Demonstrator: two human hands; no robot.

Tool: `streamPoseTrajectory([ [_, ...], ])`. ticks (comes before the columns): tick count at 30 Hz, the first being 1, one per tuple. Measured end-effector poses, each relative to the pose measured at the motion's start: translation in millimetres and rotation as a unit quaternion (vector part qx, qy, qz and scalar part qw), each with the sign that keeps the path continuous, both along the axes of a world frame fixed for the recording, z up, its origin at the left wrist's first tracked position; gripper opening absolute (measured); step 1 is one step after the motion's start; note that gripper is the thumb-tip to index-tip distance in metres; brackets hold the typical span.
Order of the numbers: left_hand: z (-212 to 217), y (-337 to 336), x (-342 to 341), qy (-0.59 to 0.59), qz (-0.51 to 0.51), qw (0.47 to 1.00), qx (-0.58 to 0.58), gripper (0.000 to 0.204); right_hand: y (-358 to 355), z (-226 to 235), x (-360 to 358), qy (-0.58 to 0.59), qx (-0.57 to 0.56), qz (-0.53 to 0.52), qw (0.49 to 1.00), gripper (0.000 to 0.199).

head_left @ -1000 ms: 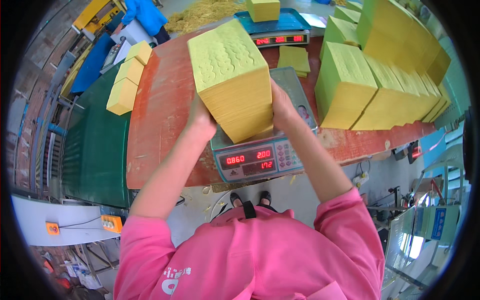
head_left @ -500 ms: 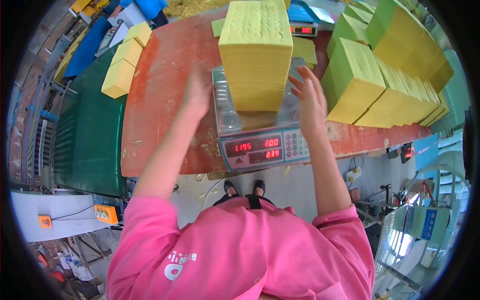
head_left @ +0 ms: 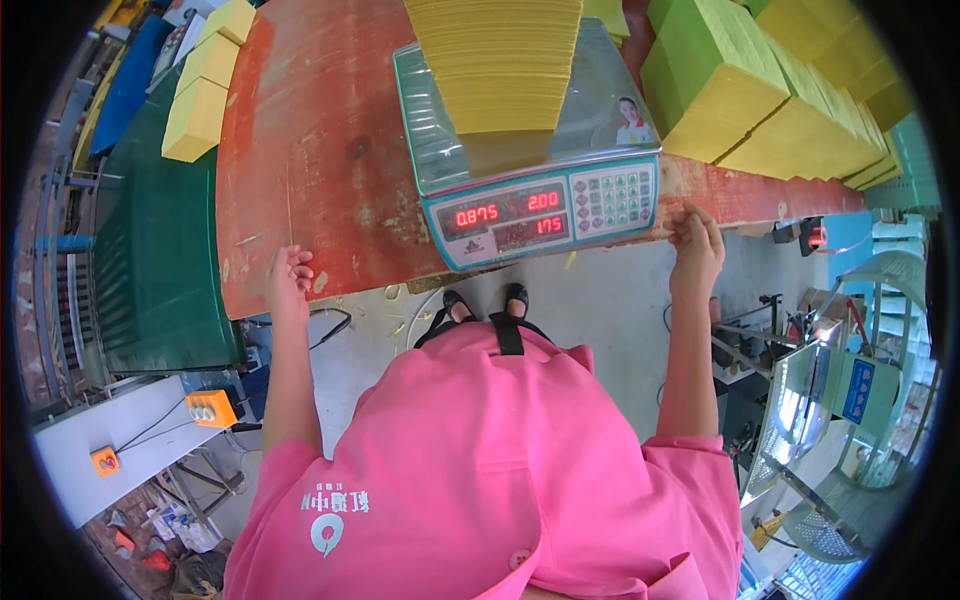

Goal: Weighing and stacking blocks of yellow paper products in a factory setting.

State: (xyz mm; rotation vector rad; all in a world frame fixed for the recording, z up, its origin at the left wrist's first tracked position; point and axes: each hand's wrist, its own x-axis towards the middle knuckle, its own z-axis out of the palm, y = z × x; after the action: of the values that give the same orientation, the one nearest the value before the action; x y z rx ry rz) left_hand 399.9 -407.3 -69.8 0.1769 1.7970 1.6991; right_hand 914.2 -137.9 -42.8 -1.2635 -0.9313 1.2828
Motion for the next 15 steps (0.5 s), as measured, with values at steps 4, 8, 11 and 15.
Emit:
streamPoseTrajectory([
  [4, 0, -10, -2, -0.017, -0.006, 1.000, -0.004, 0.025, 29, 0, -12, 0.032, 0.007, 0.008, 0.999, 0.022],
  [8, -1, -11, 2, -0.017, -0.009, 0.999, 0.027, 0.024, 46, -16, -11, 0.078, -0.016, 0.004, 0.997, 0.020],
  [11, -3, -6, 5, -0.002, -0.006, 0.999, 0.045, 0.024, 51, -21, -9, 0.082, -0.026, 0.010, 0.996, 0.019],
  [15, -2, 1, 6, 0.001, 0.006, 0.999, 0.037, 0.023, 53, -20, -9, 0.076, -0.025, 0.025, 0.996, 0.018],
])
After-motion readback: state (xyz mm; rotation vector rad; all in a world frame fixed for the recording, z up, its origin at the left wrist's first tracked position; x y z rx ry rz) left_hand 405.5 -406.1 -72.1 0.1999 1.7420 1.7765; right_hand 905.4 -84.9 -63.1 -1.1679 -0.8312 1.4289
